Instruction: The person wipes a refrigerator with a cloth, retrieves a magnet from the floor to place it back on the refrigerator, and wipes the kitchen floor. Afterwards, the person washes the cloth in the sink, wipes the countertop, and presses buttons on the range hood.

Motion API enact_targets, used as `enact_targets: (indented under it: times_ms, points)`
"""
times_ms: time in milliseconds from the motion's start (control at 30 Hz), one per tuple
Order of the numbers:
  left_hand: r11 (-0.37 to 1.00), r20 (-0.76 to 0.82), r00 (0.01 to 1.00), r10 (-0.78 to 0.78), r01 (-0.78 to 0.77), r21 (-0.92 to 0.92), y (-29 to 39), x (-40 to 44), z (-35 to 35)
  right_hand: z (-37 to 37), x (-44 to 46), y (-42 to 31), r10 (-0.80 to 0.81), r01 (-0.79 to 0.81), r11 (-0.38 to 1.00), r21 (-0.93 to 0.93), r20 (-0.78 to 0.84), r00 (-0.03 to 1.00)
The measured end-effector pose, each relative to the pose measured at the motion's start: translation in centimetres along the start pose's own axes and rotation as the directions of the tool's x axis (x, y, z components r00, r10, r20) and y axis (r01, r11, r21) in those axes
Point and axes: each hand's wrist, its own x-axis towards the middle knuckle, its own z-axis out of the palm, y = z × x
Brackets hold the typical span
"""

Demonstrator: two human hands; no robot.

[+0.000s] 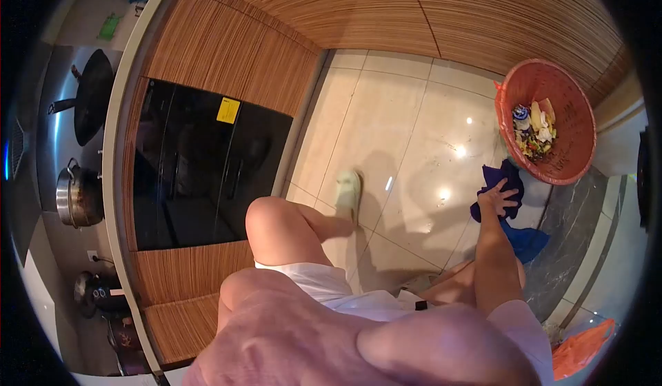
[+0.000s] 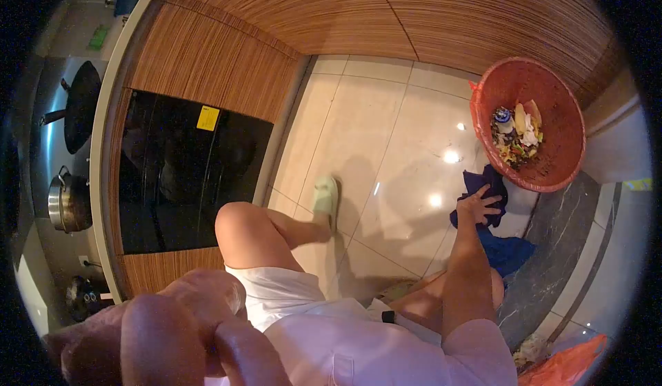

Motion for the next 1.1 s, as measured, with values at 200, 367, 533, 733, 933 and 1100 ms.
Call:
enact_targets:
  times_ms: [200, 367, 533, 733, 933, 1100]
  points:
    - [1.0, -0.056, 0.998, 0.0, -0.001, -0.024, 0.3, -1.3, -2.7, 0.8, 0.3, 1.3, -0.108, 0.105, 0.994, -0.03, -0.134, 0.985]
    - [0.999, -0.13, 0.992, -0.003, -0.004, -0.052, 0.8, -2.9, -6.7, 1.6, 0.9, 1.7, -0.132, 0.127, 0.991, -0.039, -0.221, 0.966]
    - [0.996, -0.284, 0.957, -0.065, 0.044, -0.08, 0.1, -5.5, -13.7, 3.2, 1.4, 1.7, -0.106, 0.096, 0.994, -0.05, -0.293, 0.95]
    - [0.975, -0.703, 0.676, -0.221, 0.152, -0.16, -5.2, -12.4, -24.5, 6.4, 2.2, -3.6, 0.027, 0.006, 0.994, 0.109, -0.298, 0.954]
    - [0.96, -0.747, 0.612, -0.258, 0.247, -0.13, -4.3, -16.3, -27.0, 3.4, 1.8, -14.0, -0.289, 0.258, 0.95, -0.176, -0.181, 0.94]
    - [0.967, -0.734, 0.642, -0.22, 0.245, -0.076, -3.3, -17.5, -27.4, 8.1, -3.8, -15.3, -0.755, 0.676, 0.655, -0.338, -0.252, 0.605]
